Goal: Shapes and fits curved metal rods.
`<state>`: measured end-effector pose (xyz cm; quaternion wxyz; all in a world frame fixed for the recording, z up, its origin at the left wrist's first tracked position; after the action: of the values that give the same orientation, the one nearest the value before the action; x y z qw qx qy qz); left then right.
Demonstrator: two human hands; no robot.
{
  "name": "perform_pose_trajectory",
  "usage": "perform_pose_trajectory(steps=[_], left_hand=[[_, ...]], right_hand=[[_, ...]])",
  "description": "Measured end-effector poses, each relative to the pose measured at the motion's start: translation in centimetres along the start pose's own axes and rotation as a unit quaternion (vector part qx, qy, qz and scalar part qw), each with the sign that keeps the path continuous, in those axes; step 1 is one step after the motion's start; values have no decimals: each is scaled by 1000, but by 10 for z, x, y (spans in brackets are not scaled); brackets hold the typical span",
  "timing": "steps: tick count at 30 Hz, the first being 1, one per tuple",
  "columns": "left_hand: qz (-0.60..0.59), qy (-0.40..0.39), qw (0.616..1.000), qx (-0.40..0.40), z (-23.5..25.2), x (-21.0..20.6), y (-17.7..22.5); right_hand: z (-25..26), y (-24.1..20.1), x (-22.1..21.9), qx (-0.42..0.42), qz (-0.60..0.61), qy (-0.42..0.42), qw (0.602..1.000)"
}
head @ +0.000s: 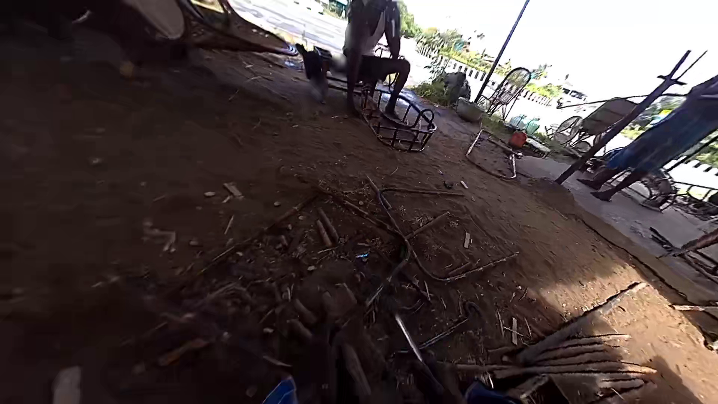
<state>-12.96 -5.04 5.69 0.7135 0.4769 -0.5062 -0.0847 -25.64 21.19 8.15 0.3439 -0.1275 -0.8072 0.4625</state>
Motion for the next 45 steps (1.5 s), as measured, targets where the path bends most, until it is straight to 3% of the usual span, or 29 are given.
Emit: perform_pose_trajectory(steps=[2,3,8,12,18,38,42,45], left_hand=[[-8,-5,995,96,-1,1,-14],[-6,11,995,98,-2,-2,-24],[-4,35,998,47,-8,-11,-33],[-2,49,999,19,-11,-4,-18],[67,35,997,-23,19,-12,4],[82,66,992,-72,26,-24,-1],[68,9,998,-6,18,-16,0],[184,-69,978,74,-4,-20,-27]], right_hand=[[-5,19,-19,-1,14,-49,999],[-7,28,-27,-12,12,-65,998],[-22,28,-41,7,38,-67,997],[-15,26,-48,-13,-35,-64,997],[-11,18,-58,13,-29,-48,998],[6,14,-64,-57,-167,-41,983],[-2,-1,-53,-4,-98,-17,995],[-10,-1,-48,29,12,-40,999]])
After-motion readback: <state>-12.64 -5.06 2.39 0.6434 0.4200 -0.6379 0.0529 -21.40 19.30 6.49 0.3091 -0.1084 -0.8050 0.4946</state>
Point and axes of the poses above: each hand's wrist, its own z-axis towards the middle knuckle, its own x-axis out of the back of the hand, y = z × x, the point moved 10 cm from there along z, towards the middle knuckle
